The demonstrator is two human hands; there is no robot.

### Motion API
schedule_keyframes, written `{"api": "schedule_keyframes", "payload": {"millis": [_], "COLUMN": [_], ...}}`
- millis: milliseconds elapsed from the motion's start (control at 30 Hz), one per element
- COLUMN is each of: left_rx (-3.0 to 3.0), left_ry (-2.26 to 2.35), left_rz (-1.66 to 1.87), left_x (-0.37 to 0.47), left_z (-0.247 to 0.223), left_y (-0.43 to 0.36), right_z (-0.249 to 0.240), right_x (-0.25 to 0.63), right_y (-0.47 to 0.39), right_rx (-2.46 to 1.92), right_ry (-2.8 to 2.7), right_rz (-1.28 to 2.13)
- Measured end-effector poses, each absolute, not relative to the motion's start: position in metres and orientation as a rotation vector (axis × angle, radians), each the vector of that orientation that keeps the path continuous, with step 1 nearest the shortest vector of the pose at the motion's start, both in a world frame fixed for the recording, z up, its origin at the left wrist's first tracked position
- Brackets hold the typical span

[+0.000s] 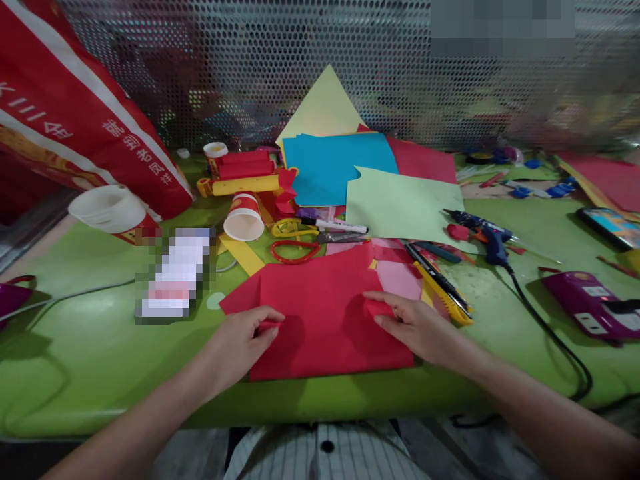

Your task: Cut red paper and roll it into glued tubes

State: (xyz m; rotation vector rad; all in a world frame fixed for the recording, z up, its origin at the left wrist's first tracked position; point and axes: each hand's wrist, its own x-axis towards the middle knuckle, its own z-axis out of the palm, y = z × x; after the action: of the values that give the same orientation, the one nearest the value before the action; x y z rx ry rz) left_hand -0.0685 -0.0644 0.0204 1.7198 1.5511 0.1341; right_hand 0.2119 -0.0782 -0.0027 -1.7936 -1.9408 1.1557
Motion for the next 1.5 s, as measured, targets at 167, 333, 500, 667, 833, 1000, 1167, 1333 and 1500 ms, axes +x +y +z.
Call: {"api": "schedule_keyframes", "payload": {"millis": [167, 333, 500, 667, 833, 1000, 1167, 1333, 1500], "left_rx": [1.727, 1.762, 1.756, 1.787, 1.866, 1.958, 2.273, 2.650, 2.718], "left_ry": [1.528, 1.515, 1.528, 1.527, 1.569, 1.610, 1.753, 1.484, 1.164], "left_rz": [0.175, 0.162, 0.141, 0.122, 0.089, -0.084, -0.531, -0.519, -0.236], "left_x": [-0.069, -0.069, -0.067, -0.065, -0.064, -0.060, -0.053, -0.046, -0.046], "left_z": [0.020, 0.021, 0.024, 0.024, 0.020, 0.028, 0.041, 0.040, 0.031], "left_y": [-0.062, -0.060, -0.060, -0.059, -0.060, -0.060, -0.069, -0.077, -0.070], "right_z": [-0.008, -0.008, -0.009, -0.010, -0.011, -0.011, -0.008, -0.002, 0.001], "right_x": [0.213, 0.213, 0.214, 0.214, 0.214, 0.214, 0.212, 0.205, 0.200], "right_y": [-0.077, -0.077, -0.079, -0.078, -0.078, -0.078, -0.078, -0.079, -0.078], "right_rx": [-1.775, -1.818, -1.776, -1.737, -1.750, -1.787, -1.780, -1.946, -1.947], "right_ry": [-1.910, -1.907, -1.915, -1.949, -1.943, -1.932, -1.991, -2.117, -2.182], "right_rz": [1.132, 1.136, 1.079, 1.027, 1.057, 1.042, 0.970, 0.767, 0.694]}}
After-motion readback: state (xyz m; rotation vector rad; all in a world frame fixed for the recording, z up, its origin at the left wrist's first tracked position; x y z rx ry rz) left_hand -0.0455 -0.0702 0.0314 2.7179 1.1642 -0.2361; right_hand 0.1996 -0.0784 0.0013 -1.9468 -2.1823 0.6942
